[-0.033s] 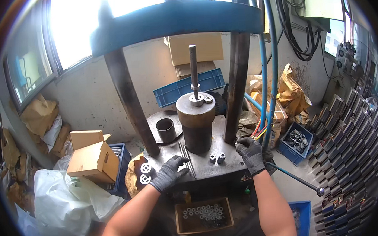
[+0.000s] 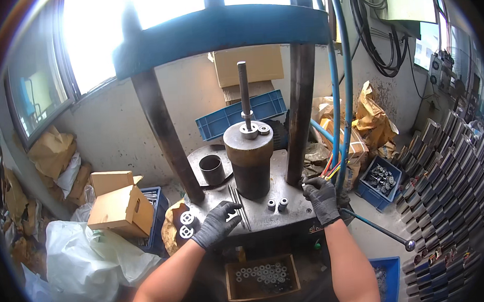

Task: Operating a manual press machine to assemble or press small metal bushings using an alignment rod and a lever.

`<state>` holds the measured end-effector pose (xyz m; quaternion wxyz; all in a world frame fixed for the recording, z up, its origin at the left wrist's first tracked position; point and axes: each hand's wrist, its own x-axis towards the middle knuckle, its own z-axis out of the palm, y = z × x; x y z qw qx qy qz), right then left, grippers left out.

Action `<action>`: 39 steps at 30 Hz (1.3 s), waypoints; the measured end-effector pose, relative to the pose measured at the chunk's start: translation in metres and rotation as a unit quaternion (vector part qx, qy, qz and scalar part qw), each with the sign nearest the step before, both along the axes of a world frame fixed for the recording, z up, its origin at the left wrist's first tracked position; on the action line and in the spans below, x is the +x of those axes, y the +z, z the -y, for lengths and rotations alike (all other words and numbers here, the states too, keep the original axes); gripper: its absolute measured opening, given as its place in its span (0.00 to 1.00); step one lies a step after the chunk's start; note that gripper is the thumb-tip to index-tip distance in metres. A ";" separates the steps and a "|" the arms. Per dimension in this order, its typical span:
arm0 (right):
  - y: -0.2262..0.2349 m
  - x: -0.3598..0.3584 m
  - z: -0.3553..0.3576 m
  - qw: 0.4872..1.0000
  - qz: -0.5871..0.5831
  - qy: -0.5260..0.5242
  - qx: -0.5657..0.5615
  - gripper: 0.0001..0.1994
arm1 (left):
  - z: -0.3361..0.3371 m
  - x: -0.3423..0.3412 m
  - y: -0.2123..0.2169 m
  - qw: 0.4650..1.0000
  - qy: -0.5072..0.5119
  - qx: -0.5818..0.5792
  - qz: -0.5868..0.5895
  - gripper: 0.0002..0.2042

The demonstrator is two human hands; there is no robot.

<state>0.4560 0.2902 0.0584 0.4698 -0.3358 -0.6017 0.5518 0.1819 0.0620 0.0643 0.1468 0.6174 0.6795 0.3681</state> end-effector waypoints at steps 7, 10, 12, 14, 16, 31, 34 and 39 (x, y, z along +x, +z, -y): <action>0.010 0.004 0.010 0.999 -0.028 0.014 -0.010 0.03 | -0.063 0.013 0.086 0.917 0.016 0.203 0.342 0.16; 0.012 0.001 0.013 0.999 0.015 0.024 0.027 0.04 | -0.120 0.008 0.150 0.890 0.076 0.256 0.368 0.19; 0.015 -0.004 0.016 0.999 0.034 -0.001 0.042 0.05 | -0.150 0.007 0.183 0.898 0.102 0.194 0.381 0.20; 0.019 -0.005 0.020 0.997 0.013 0.008 0.072 0.06 | -0.174 0.009 0.200 0.904 0.120 0.130 0.390 0.22; 0.024 -0.008 0.029 0.993 0.047 -0.019 0.105 0.06 | -0.191 0.011 0.205 0.948 0.202 0.073 0.233 0.25; 0.149 -0.132 -0.035 0.894 0.143 -0.076 0.417 0.09 | -0.191 0.011 0.181 0.956 0.240 0.155 0.061 0.17; 0.158 -0.148 -0.046 0.822 0.331 -0.036 0.462 0.11 | -0.192 0.009 0.180 0.954 0.236 0.167 0.079 0.15; 0.151 -0.149 -0.037 0.817 0.355 -0.073 0.449 0.13 | -0.192 0.005 0.177 0.964 0.206 0.151 0.070 0.20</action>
